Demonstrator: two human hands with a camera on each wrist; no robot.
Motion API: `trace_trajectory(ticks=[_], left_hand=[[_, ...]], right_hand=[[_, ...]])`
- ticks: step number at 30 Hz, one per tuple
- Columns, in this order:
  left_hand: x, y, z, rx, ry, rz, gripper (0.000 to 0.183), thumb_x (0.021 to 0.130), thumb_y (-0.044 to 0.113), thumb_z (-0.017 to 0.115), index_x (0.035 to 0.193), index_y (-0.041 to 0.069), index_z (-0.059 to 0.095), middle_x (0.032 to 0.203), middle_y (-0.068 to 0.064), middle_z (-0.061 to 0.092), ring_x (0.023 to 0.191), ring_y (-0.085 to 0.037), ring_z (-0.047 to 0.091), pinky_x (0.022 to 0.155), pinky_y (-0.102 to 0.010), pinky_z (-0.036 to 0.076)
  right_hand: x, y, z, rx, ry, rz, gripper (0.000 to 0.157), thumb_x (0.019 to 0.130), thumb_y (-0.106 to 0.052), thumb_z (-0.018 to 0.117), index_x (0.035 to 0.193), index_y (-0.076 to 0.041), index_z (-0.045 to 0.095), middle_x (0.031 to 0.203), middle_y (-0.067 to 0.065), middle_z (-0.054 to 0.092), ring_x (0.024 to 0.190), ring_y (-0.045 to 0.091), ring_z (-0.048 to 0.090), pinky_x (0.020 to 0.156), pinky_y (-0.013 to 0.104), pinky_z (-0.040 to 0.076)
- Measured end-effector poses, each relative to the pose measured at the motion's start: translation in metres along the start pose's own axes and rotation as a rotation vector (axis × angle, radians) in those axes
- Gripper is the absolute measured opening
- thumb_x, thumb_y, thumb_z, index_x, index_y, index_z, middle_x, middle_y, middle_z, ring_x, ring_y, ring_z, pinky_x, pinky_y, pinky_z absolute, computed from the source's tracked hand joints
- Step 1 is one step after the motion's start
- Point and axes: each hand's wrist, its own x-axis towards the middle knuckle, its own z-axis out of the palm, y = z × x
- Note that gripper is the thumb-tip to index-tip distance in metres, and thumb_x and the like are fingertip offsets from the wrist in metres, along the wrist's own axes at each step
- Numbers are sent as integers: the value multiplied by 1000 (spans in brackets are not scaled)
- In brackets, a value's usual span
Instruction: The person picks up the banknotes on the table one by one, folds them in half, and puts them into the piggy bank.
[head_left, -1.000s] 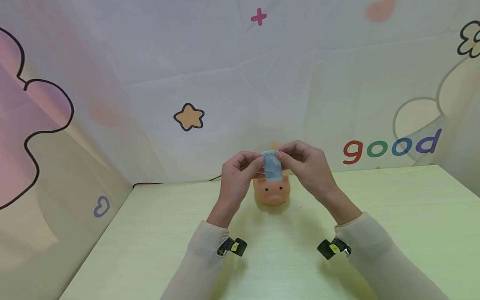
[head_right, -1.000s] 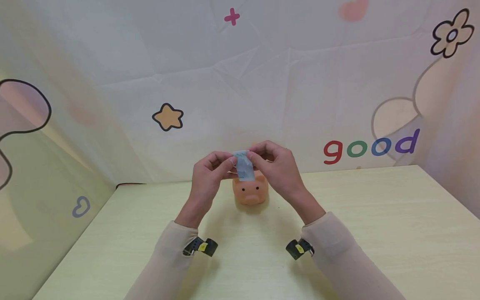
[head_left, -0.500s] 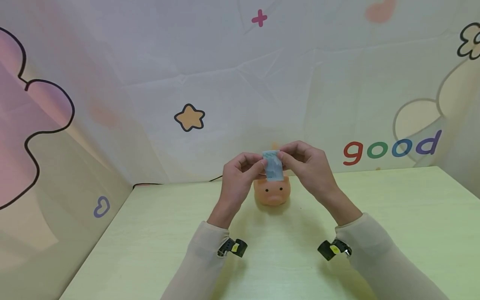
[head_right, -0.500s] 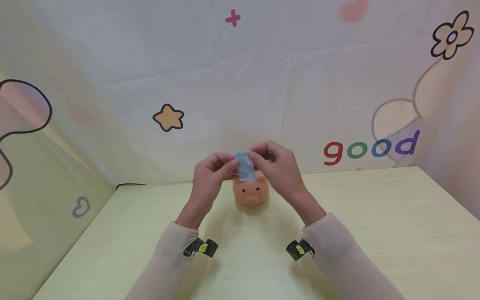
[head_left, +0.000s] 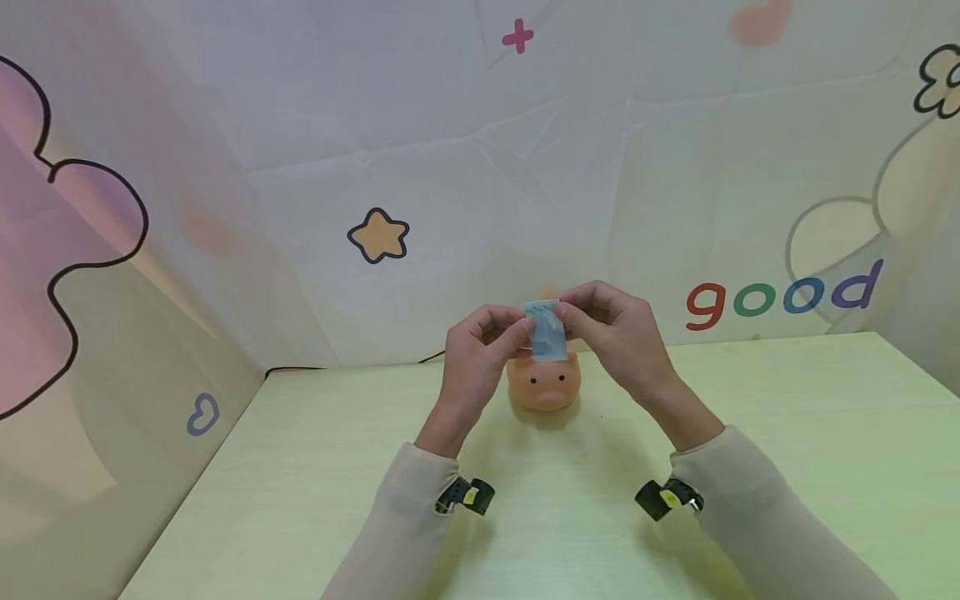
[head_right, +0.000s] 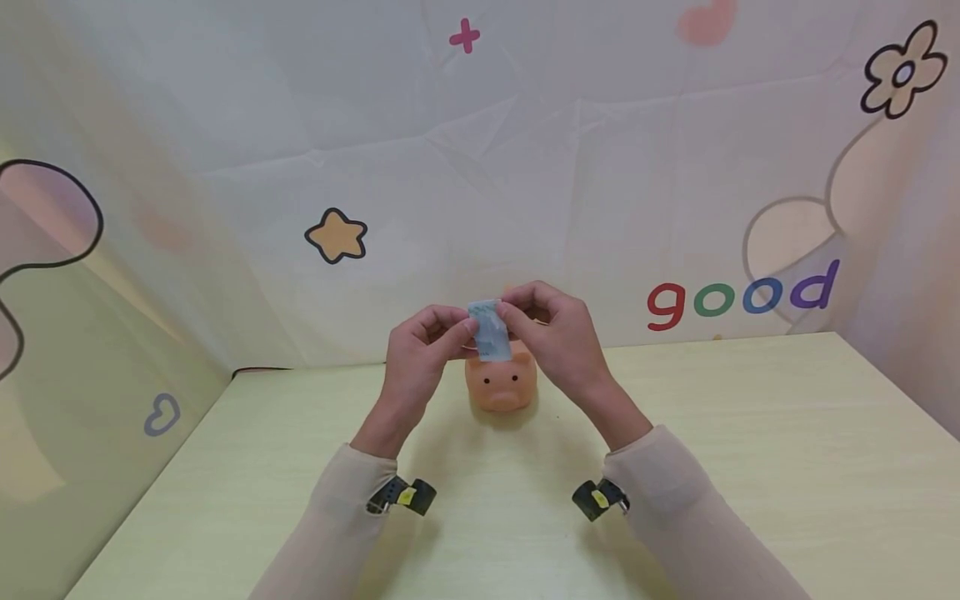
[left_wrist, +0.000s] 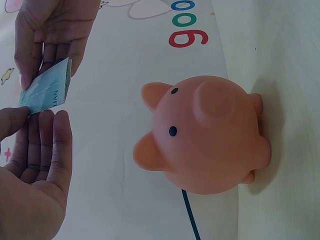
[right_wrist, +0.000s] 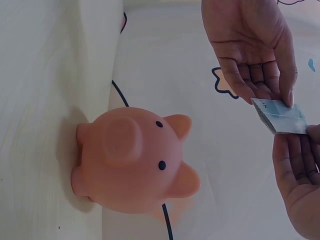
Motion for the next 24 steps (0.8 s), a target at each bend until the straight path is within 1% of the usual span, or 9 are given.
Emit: trace_trajectory(ticks=[6,15,19,24], left_hand=[[0,-2,0,9,-10,-15,15,102,6,71,112,-6,72,99,-8,71,85,-16,72,84,-33,64],[0,-2,2,37,-4,8,14,101,5,71,110,-6,72,97,-8,71,83,-15,69,82,-30,64],[0,-3,1,41,-7,1,15,101,6,71,110,-6,73,96,-7,71,83,-15,70,81,-29,64],[0,-4,2,50,-3,-12,14,100,6,73,109,-6,74,96,-8,72,82,-14,70,80,-33,64]], right_hand=[[0,0,-1,-2,14,3,19,104,-11,70,114,5,71,102,16,73,83,19,74,84,27,62],[0,-1,0,-15,19,4,19,104,-12,71,114,5,71,102,16,73,84,19,74,84,27,62],[0,0,-1,-16,28,-6,19,104,-11,70,115,5,71,103,16,73,84,18,74,85,26,62],[0,0,-2,-10,42,-16,20,105,-10,70,115,7,70,105,17,72,85,17,73,85,24,61]])
